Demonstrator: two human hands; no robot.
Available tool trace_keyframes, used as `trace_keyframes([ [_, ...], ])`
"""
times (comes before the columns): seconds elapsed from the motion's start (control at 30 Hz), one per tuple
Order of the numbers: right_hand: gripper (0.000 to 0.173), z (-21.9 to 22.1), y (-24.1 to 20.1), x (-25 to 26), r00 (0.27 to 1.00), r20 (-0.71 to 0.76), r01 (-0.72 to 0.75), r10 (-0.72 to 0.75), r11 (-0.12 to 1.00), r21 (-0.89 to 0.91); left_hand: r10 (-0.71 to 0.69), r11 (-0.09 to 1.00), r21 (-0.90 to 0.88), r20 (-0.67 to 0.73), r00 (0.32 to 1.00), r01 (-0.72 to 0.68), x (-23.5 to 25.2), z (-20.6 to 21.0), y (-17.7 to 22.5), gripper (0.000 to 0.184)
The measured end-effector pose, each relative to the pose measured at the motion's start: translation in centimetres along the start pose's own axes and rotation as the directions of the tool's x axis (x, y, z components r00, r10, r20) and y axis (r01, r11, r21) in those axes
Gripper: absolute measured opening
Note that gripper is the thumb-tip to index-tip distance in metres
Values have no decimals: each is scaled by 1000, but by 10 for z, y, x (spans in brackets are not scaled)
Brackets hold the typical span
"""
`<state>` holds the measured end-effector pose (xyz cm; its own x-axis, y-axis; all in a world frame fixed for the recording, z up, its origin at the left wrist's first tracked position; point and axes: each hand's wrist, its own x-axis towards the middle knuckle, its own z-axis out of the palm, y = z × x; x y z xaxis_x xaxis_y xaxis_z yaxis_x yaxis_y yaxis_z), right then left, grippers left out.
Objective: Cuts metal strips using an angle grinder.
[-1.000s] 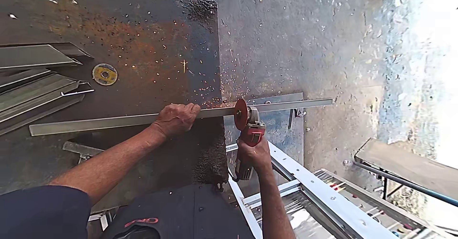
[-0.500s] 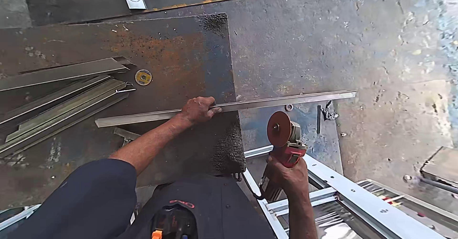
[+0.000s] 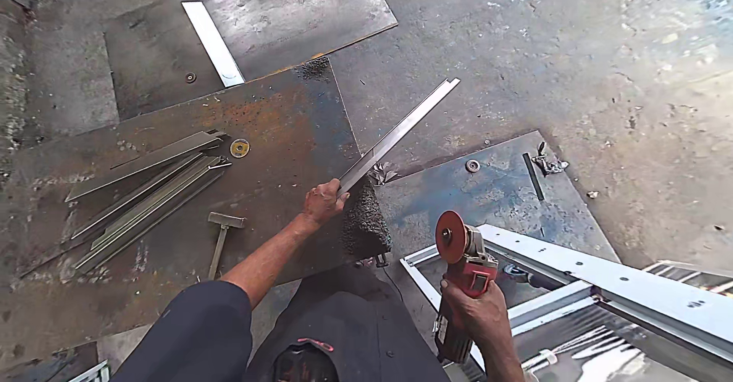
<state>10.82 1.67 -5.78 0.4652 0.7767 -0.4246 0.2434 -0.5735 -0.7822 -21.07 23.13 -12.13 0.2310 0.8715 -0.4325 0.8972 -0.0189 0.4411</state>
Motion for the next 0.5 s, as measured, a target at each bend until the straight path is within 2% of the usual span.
trace_keyframes([
  [0.2, 62, -15, 20, -8, 1000, -4, -8, 8, 1000, -6, -68, 997, -47, -109, 992, 63, -5, 23, -2, 47],
  [0.4, 64, -17, 22, -8, 999, -19, -32, 33, 999, 34, -21, 993, -117, -95, 995, 10, -4, 18, -9, 50],
  [0.5, 63, -13, 18, -2, 999, -7, -47, 48, 997, 64, 58, 983, -159, -177, 982, -87, -6, 19, -18, 54],
])
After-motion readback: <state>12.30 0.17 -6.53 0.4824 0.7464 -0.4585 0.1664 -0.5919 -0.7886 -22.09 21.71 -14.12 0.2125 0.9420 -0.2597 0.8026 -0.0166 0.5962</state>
